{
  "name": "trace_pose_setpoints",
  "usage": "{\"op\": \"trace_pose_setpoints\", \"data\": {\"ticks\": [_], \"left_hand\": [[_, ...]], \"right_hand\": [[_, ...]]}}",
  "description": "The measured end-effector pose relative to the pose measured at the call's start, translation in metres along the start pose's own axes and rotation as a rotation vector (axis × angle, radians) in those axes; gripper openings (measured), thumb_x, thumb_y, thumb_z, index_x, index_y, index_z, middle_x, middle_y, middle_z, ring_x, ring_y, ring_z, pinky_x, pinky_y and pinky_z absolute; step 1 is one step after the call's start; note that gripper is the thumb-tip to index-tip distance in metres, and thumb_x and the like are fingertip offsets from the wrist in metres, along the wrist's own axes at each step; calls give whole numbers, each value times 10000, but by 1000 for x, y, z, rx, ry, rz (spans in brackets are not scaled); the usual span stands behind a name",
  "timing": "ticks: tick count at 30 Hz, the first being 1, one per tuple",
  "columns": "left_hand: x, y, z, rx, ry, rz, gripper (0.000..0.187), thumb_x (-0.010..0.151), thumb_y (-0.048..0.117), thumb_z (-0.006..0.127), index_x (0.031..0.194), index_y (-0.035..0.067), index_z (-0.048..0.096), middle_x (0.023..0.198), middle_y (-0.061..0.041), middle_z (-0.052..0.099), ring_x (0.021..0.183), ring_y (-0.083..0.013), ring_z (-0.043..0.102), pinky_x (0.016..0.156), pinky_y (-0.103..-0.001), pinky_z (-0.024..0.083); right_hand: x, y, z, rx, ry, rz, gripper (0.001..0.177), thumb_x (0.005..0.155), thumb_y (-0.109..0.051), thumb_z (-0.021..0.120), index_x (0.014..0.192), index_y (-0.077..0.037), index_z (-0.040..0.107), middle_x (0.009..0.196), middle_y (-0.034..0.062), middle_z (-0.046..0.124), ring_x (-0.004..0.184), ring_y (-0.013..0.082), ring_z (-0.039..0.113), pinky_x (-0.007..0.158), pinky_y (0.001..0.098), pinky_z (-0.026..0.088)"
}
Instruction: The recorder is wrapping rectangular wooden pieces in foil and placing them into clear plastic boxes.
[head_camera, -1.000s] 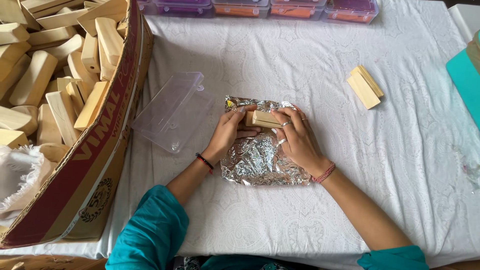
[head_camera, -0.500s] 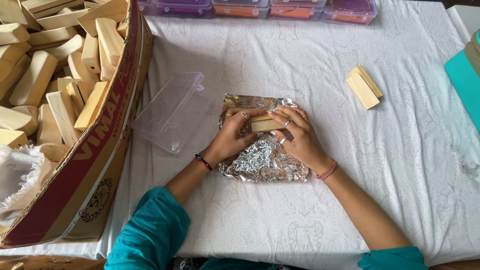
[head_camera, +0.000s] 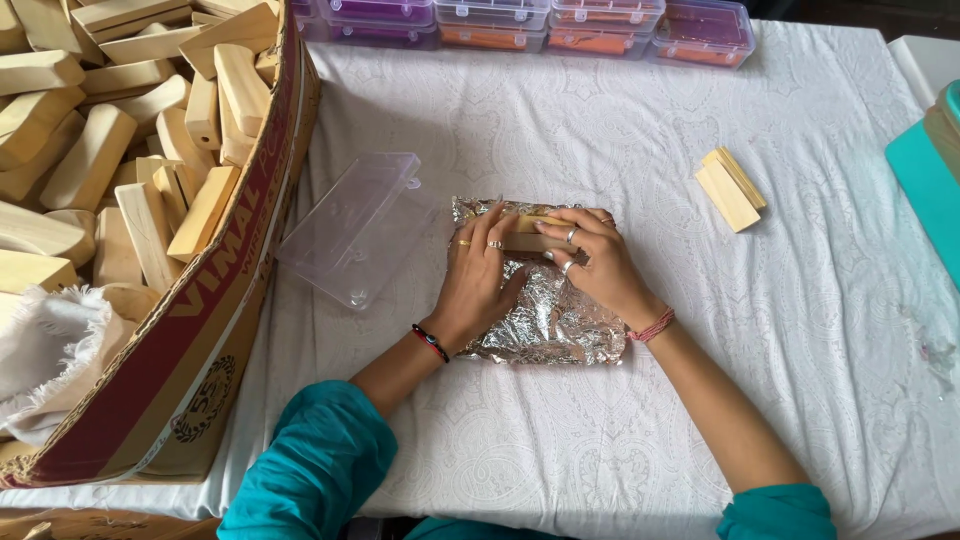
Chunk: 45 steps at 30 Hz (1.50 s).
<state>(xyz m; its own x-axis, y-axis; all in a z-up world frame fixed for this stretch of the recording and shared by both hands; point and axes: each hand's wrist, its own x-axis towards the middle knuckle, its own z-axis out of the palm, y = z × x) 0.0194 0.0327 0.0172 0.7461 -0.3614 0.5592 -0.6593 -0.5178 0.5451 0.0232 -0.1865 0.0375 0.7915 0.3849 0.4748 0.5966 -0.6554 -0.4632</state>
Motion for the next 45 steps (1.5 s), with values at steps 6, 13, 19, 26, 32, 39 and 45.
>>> {"op": "trace_pose_setpoints", "data": {"ticks": [6, 13, 19, 26, 32, 39, 45], "left_hand": [[47, -21, -15, 47, -102, 11, 907, 742, 218, 851, 1498, 31, 385, 1567, -207, 377, 1433, -439, 354, 1197, -592, 220], [63, -33, -20, 86, -496, -172, 575, 731, 310, 840, 1256, 139, 677, 1317, -94, 647, 1369, -286, 448, 1178, -672, 63], [50, -45, -14, -68, -302, -179, 657, 757, 256, 837, 1360, 117, 616, 1186, -82, 692, 1214, -270, 625, 1225, -597, 178], [40, -22, -18, 67, -272, -155, 435, 733, 184, 861, 1156, 170, 762, 1169, -16, 723, 1178, -259, 619, 1218, -600, 144], [15, -19, -15, 183, -119, 52, 460, 782, 202, 817, 1234, 204, 733, 1252, -2, 711, 1166, -239, 627, 1227, -583, 172], [0, -15, -10, 243, -100, 155, 362, 924, 283, 779, 1264, 188, 699, 1136, 10, 728, 1128, -191, 647, 1274, -532, 264], [13, -11, -22, 227, -117, 221, 462, 805, 283, 786, 1230, 132, 684, 1133, -82, 708, 1102, -242, 651, 1168, -544, 323]], "right_hand": [[-1, 6, 3, 9, 3, 29, 449, 815, -15, 778, 1250, -111, 723, 1316, 77, 650, 1212, 271, 566, 1067, 399, 481], [-5, 10, 2, 36, 63, 17, 418, 810, -83, 823, 1217, -130, 744, 1307, 55, 687, 1224, 250, 596, 1072, 390, 478], [-8, 15, 5, 66, 82, 20, 393, 817, -138, 839, 1199, -127, 747, 1328, 45, 683, 1244, 240, 591, 1087, 381, 489], [-4, -19, -15, -461, 249, -135, 488, 826, -244, 827, 1269, -83, 701, 1391, 144, 604, 1248, 306, 512, 1048, 461, 407], [-17, 15, -15, -115, 5, -3, 494, 853, -257, 835, 1286, -93, 664, 1246, 73, 710, 1224, 263, 627, 1081, 432, 456], [-28, 5, -8, 6, 89, -40, 463, 817, -136, 855, 1194, -14, 616, 1232, 127, 679, 1139, 281, 687, 966, 367, 584], [-25, -6, -17, 68, 40, -26, 397, 790, -71, 844, 1154, -46, 689, 1204, 102, 700, 1122, 260, 697, 977, 362, 587]]}}
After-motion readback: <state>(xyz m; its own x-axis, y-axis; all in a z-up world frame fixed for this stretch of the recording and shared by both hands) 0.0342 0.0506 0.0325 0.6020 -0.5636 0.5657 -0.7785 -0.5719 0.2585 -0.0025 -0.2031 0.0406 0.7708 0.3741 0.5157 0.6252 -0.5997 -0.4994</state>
